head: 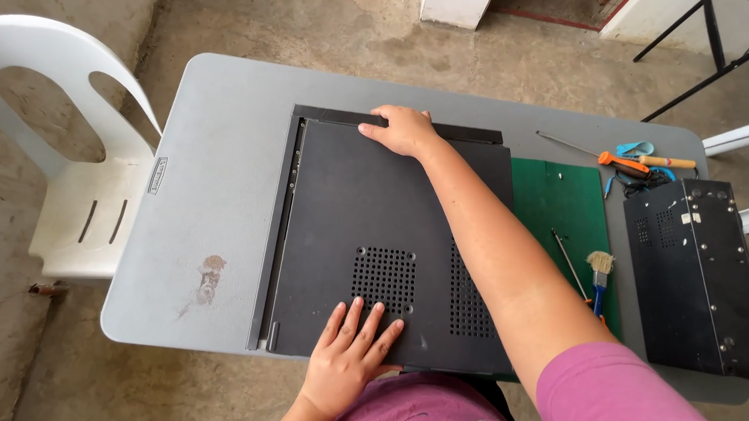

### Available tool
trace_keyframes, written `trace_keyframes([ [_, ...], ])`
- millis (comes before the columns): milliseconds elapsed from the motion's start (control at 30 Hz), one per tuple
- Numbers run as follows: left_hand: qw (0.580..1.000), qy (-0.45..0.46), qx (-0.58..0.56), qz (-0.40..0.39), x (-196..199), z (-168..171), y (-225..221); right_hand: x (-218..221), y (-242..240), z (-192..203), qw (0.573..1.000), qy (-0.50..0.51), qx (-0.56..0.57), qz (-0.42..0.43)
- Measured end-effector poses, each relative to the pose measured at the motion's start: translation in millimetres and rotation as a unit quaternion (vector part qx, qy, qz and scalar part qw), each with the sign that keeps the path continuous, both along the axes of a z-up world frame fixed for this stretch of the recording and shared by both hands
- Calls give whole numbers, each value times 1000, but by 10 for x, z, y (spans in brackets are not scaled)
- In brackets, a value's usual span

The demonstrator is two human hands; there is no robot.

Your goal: The person performs maintenance on a computer tower, including adjusting internal cables, removing the side panel to brush away dust, and then re-attaching the panel with screws.

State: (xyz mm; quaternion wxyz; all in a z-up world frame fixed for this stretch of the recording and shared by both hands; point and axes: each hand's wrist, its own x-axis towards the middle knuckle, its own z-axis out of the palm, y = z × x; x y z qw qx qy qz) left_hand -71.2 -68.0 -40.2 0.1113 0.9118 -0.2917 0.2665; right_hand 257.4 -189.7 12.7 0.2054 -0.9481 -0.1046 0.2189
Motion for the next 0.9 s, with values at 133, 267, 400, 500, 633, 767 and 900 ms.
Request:
trace_keyframes([
  [133, 1000, 20, -3, 11, -36, 85, 1, -27, -22, -281, 988, -133, 57, 55],
  [267, 1000, 1, -21, 20, -68, 185, 4, -150, 45, -567, 935, -322, 104, 106],
  [400, 999, 4, -21, 28, -90, 237, 9, -279, 245, -535, 930, -322, 140, 111],
  [500, 999, 3, -21, 35, -105, 200, 4, -398, 415, -483, 952, -254, 140, 101],
  [633, 999, -14, -12, 43, -110, 251, 30, -573, 458, -272, 961, -202, 132, 138],
  [767, 998, 23, -22, 49, -103, 299, 85, -932, 355, 68, 960, -88, 98, 248],
  [900, 990, 55, -73, 107, -104, 351, 208, -1284, -29, 174, 956, -47, 57, 285],
])
